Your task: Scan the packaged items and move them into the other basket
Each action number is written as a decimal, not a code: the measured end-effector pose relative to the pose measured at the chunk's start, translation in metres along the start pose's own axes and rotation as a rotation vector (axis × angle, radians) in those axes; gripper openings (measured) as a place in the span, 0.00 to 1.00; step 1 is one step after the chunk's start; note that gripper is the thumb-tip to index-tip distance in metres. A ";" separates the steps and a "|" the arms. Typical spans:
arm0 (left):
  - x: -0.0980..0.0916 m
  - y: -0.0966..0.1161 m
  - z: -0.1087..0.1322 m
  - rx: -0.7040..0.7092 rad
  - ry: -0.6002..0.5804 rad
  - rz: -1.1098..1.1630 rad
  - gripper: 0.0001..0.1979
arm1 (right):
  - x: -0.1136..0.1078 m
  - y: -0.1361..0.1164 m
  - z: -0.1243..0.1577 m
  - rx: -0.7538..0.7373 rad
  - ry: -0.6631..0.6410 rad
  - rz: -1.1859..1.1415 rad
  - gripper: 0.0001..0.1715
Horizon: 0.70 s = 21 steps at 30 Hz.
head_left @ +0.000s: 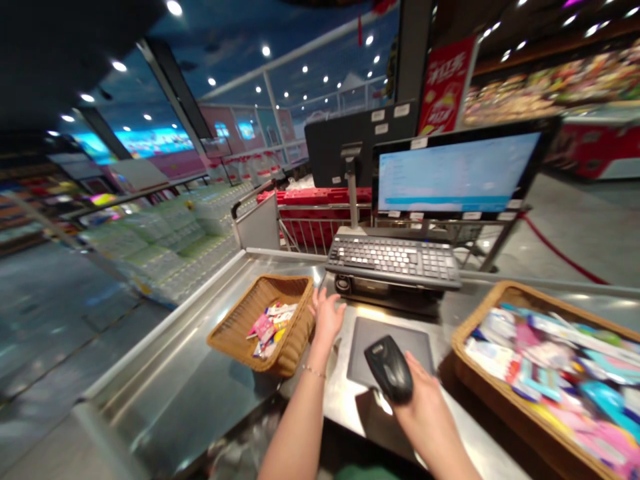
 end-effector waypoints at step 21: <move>0.021 0.025 0.002 0.080 -0.082 0.038 0.14 | -0.015 -0.004 0.020 0.113 -0.001 0.022 0.27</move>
Point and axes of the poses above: each hand's wrist, its own z-axis away from the middle knuckle, its own x-axis out of the palm, y = z × x, the point moved 2 cm from there along -z, towards the middle knuckle, and after that the axes turned 9 degrees about x, right-handed, at the moved point
